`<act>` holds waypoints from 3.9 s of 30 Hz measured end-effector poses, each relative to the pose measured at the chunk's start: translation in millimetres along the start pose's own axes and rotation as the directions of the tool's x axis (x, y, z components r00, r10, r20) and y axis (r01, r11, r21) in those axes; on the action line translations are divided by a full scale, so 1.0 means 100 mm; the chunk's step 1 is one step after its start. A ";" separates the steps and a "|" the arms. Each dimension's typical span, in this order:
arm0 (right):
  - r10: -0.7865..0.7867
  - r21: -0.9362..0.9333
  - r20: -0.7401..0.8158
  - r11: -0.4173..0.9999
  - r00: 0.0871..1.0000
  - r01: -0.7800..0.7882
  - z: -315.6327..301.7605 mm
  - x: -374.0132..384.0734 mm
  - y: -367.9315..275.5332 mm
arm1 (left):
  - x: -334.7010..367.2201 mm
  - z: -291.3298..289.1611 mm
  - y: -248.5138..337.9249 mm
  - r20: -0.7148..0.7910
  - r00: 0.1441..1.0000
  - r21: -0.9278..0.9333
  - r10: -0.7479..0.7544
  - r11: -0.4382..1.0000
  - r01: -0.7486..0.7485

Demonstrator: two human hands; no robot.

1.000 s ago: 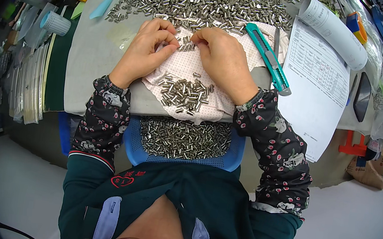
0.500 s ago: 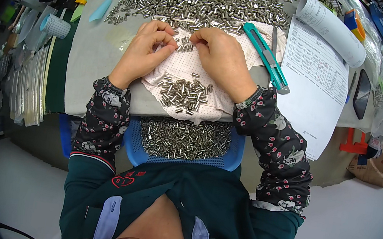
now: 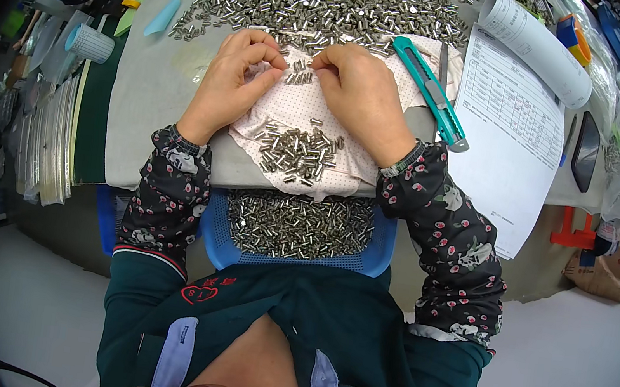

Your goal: The person picks small metal components from a pile by hand and sorts them onto a table and into a plastic tray.

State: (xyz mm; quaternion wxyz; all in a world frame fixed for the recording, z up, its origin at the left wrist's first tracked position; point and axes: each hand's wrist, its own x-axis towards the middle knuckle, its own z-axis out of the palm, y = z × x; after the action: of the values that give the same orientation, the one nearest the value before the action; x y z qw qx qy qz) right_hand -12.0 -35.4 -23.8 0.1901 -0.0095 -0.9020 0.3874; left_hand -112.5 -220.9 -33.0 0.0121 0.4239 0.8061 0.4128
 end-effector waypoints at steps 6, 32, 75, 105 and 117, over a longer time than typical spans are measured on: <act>0.029 -0.084 -0.012 0.996 1.000 -0.030 -0.26 -0.06 -0.10 | 0.03 0.03 0.09 0.017 0.970 0.119 0.243 0.963 -0.243; 0.086 -0.628 -0.078 0.769 0.993 -0.116 -0.92 -0.46 0.26 | 0.22 0.18 0.19 0.129 0.913 0.237 0.387 0.882 -0.407; 0.124 -0.354 0.140 0.933 0.982 -0.067 -0.42 -0.80 -0.35 | 0.17 0.40 0.21 0.000 0.909 0.318 0.416 0.862 -0.394; 0.098 -0.254 0.078 0.964 0.992 -0.075 -0.56 -0.99 -0.24 | 0.17 0.49 0.25 -0.019 0.953 0.263 0.302 0.921 -0.286; 0.139 -0.272 0.092 0.956 0.986 -0.110 -0.53 -1.05 -0.34 | 0.16 0.49 0.26 0.021 0.973 0.235 0.230 0.945 -0.229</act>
State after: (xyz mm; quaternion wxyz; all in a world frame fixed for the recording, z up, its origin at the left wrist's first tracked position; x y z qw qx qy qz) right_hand 108.4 -39.7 -2.3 0.1124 -0.0706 -0.9526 0.2739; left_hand -86.6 -170.1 -42.7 -0.0892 0.5119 0.7945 0.3142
